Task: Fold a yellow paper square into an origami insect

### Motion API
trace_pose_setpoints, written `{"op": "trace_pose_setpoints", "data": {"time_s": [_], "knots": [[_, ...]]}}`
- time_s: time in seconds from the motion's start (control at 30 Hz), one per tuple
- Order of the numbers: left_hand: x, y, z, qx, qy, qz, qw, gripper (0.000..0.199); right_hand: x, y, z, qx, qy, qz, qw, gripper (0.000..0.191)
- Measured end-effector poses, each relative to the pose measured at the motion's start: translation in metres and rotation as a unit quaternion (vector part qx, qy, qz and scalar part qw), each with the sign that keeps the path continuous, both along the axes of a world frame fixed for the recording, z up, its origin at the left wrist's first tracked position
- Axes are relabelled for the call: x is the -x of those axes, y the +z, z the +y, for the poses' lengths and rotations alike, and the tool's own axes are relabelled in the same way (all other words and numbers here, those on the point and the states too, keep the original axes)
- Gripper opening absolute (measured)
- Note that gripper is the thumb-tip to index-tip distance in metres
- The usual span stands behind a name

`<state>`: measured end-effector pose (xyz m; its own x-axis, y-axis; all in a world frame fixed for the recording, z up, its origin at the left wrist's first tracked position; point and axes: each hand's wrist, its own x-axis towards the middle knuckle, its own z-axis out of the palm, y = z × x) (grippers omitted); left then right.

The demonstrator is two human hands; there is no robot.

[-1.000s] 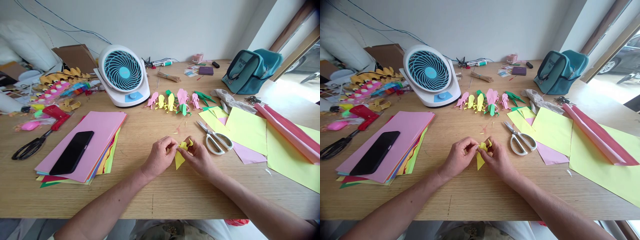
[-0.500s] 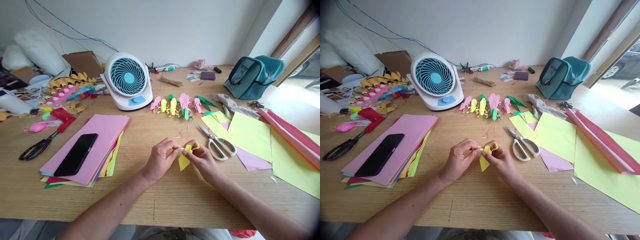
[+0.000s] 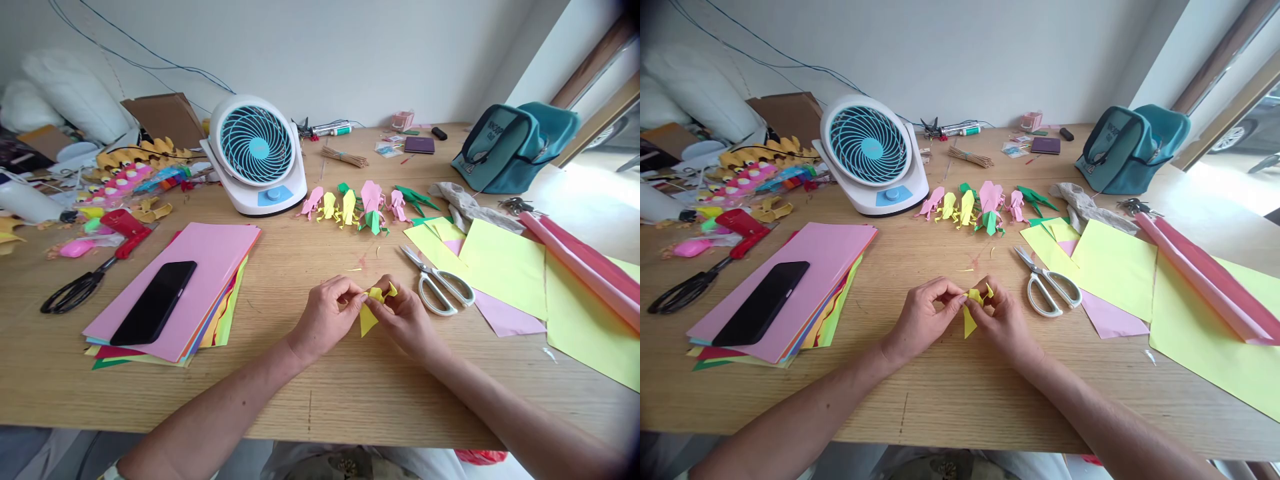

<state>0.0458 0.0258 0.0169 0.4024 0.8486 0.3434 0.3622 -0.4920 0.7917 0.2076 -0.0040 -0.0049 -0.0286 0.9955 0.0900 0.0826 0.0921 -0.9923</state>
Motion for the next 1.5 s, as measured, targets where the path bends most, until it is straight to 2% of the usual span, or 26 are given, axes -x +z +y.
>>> {"op": "trace_pose_setpoints", "data": {"time_s": [0.17,0.33,0.4,0.67,0.8,1.0,1.17,1.5], "knots": [[-0.0006,0.0039,0.0004,0.035,0.007,-0.004,0.999,0.014,0.0003,0.0022,-0.0006,-0.039,-0.018,-0.071,0.997,0.025],[-0.0007,0.0021,0.0035,0.124,0.006,-0.036,0.992,0.012,0.0024,0.0048,-0.0011,-0.029,-0.014,-0.081,0.996,0.026],[0.0001,0.0005,0.0051,0.137,-0.007,-0.048,0.989,0.011,0.0029,0.0043,-0.0011,-0.021,-0.012,-0.08,0.997,0.027],[0.0026,-0.0003,0.0057,0.089,-0.02,-0.037,0.995,0.015,0.0024,0.0005,0.0009,0.03,0.003,-0.018,0.999,0.038],[0.0021,0.0012,0.0041,0.057,-0.015,-0.023,0.998,0.016,0.0008,0.0016,0.0006,0.031,0.017,-0.011,0.999,0.04],[0.0003,0.0023,0.0025,0.083,-0.006,-0.033,0.996,0.014,0.0002,0.0009,-0.0001,0.014,0.017,-0.024,0.999,0.035],[-0.0022,0.0021,0.0009,0.074,0.01,-0.03,0.997,0.012,0.002,-0.0003,-0.0005,0.002,0.009,-0.018,1.0,0.033],[-0.0031,0.0056,-0.001,-0.035,0.018,-0.016,0.999,0.016,0.0059,0.0094,0.0008,0.053,0.035,0.067,0.996,0.04]]}}
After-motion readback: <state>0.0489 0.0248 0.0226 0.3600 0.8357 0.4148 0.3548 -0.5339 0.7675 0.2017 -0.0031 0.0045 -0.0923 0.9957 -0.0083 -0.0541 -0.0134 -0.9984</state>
